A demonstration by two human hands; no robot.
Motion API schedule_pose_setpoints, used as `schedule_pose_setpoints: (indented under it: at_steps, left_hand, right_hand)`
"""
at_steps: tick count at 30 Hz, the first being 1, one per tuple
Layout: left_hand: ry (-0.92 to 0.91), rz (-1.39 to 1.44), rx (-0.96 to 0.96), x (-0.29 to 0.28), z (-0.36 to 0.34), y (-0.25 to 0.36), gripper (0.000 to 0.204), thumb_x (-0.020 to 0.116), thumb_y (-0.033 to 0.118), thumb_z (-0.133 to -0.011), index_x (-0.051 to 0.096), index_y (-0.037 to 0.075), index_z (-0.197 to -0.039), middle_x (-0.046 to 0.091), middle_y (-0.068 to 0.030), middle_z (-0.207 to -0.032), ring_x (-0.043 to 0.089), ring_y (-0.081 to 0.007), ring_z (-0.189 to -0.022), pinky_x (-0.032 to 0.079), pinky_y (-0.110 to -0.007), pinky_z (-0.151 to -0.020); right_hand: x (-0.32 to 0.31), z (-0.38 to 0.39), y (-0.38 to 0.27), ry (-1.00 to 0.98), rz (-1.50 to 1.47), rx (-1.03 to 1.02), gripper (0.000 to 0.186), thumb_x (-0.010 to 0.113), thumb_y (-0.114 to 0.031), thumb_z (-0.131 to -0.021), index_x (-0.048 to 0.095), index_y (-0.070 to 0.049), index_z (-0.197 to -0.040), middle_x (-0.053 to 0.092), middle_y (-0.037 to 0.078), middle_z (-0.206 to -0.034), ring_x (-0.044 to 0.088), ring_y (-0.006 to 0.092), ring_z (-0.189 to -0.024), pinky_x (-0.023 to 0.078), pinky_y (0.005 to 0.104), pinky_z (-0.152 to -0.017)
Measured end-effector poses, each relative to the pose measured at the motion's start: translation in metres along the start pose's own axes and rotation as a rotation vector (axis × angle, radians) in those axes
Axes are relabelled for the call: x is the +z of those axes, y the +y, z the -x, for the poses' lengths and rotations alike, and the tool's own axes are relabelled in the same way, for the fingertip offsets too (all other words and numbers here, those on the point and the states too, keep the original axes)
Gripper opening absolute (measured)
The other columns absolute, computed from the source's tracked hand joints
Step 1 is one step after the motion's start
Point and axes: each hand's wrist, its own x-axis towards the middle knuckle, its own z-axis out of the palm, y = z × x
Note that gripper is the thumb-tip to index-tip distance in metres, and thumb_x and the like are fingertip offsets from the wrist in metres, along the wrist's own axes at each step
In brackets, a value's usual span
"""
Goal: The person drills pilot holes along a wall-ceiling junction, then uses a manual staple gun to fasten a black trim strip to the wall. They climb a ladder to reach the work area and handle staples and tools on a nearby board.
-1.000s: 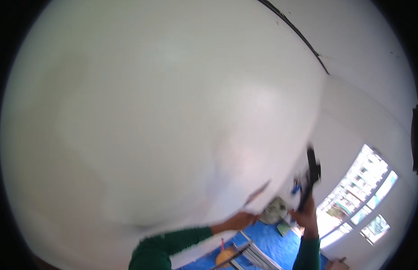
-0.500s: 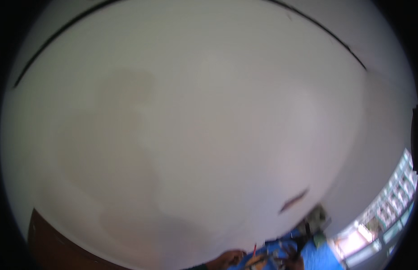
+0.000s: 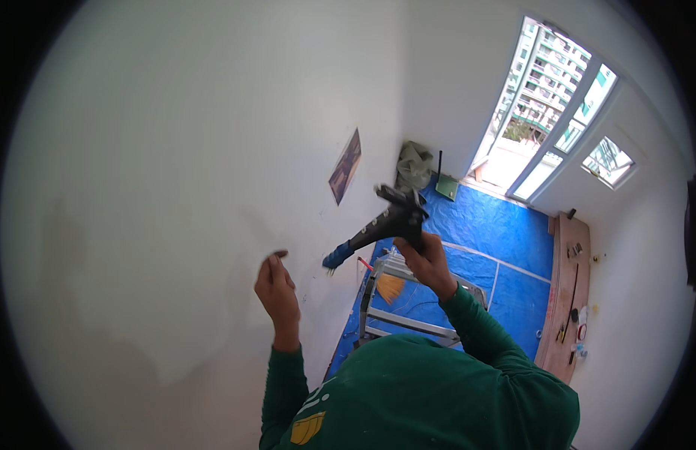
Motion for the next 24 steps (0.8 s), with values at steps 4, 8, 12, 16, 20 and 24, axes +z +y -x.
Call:
schedule_pose_setpoints:
  at_steps: [4,8,12,16,20,24]
  left_hand:
    - [-0.29,-0.337,0.456,0.045,-0.023,0.024,0.028,0.057,0.021,-0.109,0.073,-0.002,-0.1,0.054,-0.0023,-0.067,0.044,-0.0083,-0.06,0.035,-0.028,-0.057]
    - [-0.545,-0.344,-0.018,0.068,-0.004,0.037,0.038,0.056,0.027,-0.109,0.067,-0.003,-0.089,0.045,-0.0025,-0.065,0.039,-0.0085,-0.064,0.034,-0.03,-0.057]
    - [-0.516,-0.307,-0.032,0.115,0.032,0.039,0.042,0.054,0.028,-0.111,0.062,-0.002,-0.083,0.052,0.0,-0.067,0.042,-0.0086,-0.069,0.036,-0.031,-0.059]
    - [-0.455,-0.279,-0.133,0.117,0.023,0.045,0.044,0.05,0.027,-0.113,0.062,0.0,-0.08,0.053,0.0025,-0.071,0.044,-0.0052,-0.07,0.037,-0.026,-0.061]
    - [-0.551,-0.28,-0.101,0.129,0.046,0.012,0.044,0.049,0.029,-0.113,0.061,-0.003,-0.086,0.053,-0.002,-0.07,0.045,-0.0116,-0.07,0.04,-0.032,-0.063]
    - [-0.434,-0.365,-0.031,0.111,0.026,-0.004,0.047,0.052,0.036,-0.113,0.067,0.0,-0.085,0.053,0.0038,-0.067,0.042,-0.0051,-0.063,0.035,-0.027,-0.056]
  right_hand:
    - [0.003,0.009,-0.006,-0.091,-0.376,0.239,0.018,0.067,-0.021,-0.104,0.066,-0.004,-0.108,0.053,-0.005,-0.067,0.047,0.0053,-0.052,0.037,0.0235,-0.049]
    - [0.012,0.011,-0.028,-0.083,-0.614,0.178,0.03,0.057,-0.036,-0.109,0.059,-0.007,-0.105,0.048,-0.004,-0.066,0.044,0.0052,-0.05,0.036,0.024,-0.046]
    - [0.021,0.017,-0.025,0.048,-0.761,0.211,0.047,0.045,-0.052,-0.112,0.057,-0.009,-0.099,0.048,-0.003,-0.068,0.044,0.0062,-0.05,0.037,0.0241,-0.045]
    - [0.017,0.022,-0.014,0.151,-0.626,0.266,0.051,0.039,-0.056,-0.112,0.057,-0.01,-0.098,0.049,-0.002,-0.069,0.045,0.0086,-0.051,0.038,0.0261,-0.046]
    - [0.019,0.023,-0.016,0.252,-0.657,0.282,0.045,0.044,-0.048,-0.113,0.055,-0.01,-0.092,0.048,-0.005,-0.074,0.043,0.0044,-0.059,0.036,0.0235,-0.052]
    - [-0.022,0.014,-0.001,0.009,-0.474,0.139,0.046,0.062,-0.018,-0.107,0.054,-0.001,-0.149,0.064,0.006,-0.111,0.062,0.012,-0.096,0.053,0.0296,-0.082]
